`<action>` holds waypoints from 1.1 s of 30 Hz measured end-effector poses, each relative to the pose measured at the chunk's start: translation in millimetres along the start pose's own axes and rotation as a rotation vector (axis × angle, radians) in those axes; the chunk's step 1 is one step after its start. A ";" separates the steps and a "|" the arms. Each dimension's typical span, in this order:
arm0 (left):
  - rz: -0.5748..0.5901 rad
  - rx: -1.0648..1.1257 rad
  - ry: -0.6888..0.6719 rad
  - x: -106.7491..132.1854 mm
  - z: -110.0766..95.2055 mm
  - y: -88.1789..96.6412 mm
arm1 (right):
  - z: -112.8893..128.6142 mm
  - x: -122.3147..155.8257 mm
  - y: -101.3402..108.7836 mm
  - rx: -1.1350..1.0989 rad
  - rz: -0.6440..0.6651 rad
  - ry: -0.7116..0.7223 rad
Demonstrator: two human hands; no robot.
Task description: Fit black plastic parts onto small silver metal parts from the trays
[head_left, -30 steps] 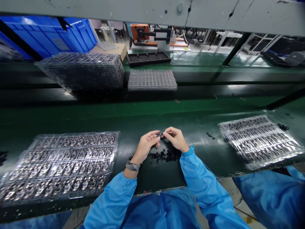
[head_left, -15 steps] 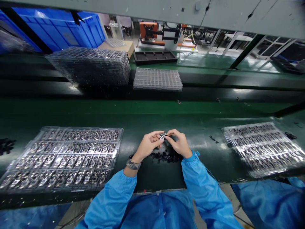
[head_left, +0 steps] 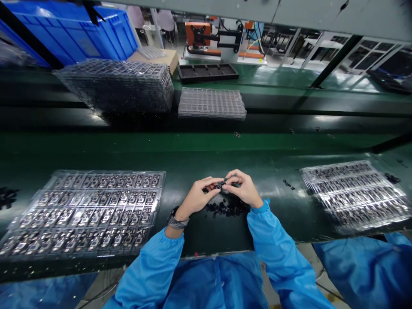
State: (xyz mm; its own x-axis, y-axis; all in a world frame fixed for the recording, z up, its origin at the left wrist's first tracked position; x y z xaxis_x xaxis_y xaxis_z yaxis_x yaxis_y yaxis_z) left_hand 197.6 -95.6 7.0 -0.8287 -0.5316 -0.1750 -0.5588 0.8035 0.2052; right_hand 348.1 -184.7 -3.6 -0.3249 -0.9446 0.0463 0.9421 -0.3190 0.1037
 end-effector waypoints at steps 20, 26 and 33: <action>-0.035 0.221 0.160 13.5 -8.7 -13.3 | 9.1 4.7 -12.7 -0.053 0.036 -0.052; -0.249 0.043 0.250 80.7 -71.6 73.6 | -3.8 -0.6 4.6 -0.042 -0.054 -0.071; -0.844 -0.524 0.600 178.1 -73.6 299.7 | -9.0 -4.0 14.0 0.011 -0.118 -0.048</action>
State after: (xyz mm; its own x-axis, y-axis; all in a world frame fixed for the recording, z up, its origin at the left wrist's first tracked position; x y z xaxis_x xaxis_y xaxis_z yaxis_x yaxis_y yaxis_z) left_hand -119.8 30.8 108.2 0.0106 -0.9999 0.0093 -0.7691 -0.0022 0.6391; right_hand 363.3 -186.1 -11.3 -0.4375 -0.8956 0.0807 0.8961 -0.4267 0.1220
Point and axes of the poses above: each hand's wrist, its own x-axis away from the middle knuckle, its own y-axis out of the back of the hand, z = x × y, the point moved 6 cm from there along -x, towards the middle knuckle, and after that the axes turned 4 degrees about -y, right-handed, at the moved point
